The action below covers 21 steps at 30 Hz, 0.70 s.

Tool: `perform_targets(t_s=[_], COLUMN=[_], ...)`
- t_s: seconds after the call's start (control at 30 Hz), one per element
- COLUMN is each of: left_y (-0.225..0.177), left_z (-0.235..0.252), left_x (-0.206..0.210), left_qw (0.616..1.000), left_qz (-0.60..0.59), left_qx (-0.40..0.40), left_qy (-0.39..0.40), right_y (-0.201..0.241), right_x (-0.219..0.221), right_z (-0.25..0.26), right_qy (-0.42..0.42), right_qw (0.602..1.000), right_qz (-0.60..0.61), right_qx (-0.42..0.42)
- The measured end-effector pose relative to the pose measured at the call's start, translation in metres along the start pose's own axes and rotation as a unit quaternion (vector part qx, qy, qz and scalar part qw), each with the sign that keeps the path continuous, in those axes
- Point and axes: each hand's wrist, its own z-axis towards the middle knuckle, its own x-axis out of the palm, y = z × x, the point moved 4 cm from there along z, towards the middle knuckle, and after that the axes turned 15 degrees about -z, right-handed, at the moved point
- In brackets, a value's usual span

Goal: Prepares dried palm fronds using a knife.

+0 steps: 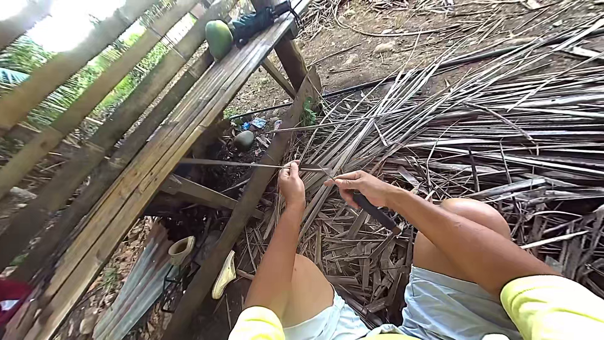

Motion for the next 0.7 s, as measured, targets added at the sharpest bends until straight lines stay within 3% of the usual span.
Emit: perform_targets(t_s=[0.17, 0.37, 0.43, 0.5, 0.53, 0.6, 0.67, 0.7], left_y=[0.005, 0.009, 0.012, 0.01, 0.007, -0.007, -0.019, -0.024], left_z=[-0.015, -0.03, -0.032, -0.034, -0.038, -0.051, -0.065, -0.068], left_x=[0.013, 0.025, 0.023, 0.022, 0.022, 0.023, 0.027, 0.029], left_qw=[0.985, 0.968, 0.957, 0.955, 0.961, 0.957, 0.889, 0.848], left_qz=[-0.108, -0.152, -0.139, -0.036, 0.051, 0.212, 0.25, 0.248], left_qx=[-0.125, -0.172, -0.22, -0.253, -0.214, 0.009, 0.321, 0.42], left_qy=[0.047, 0.103, 0.129, 0.151, 0.168, 0.197, 0.209, 0.208], right_y=[-0.014, -0.016, -0.016, -0.014, -0.012, -0.006, -0.001, 0.0], right_x=[0.001, -0.014, -0.014, -0.018, -0.021, -0.027, -0.032, -0.034], right_z=[0.006, 0.014, 0.015, 0.014, 0.014, 0.012, 0.009, 0.007], right_qy=[-0.011, -0.094, -0.111, -0.121, -0.125, -0.137, -0.15, -0.155], right_qw=[0.989, 0.959, 0.952, 0.949, 0.947, 0.941, 0.939, 0.936], right_qz=[0.144, 0.267, 0.282, 0.289, 0.294, 0.306, 0.307, 0.313], right_qx=[0.038, 0.028, 0.036, 0.041, 0.041, 0.036, 0.032, 0.032])
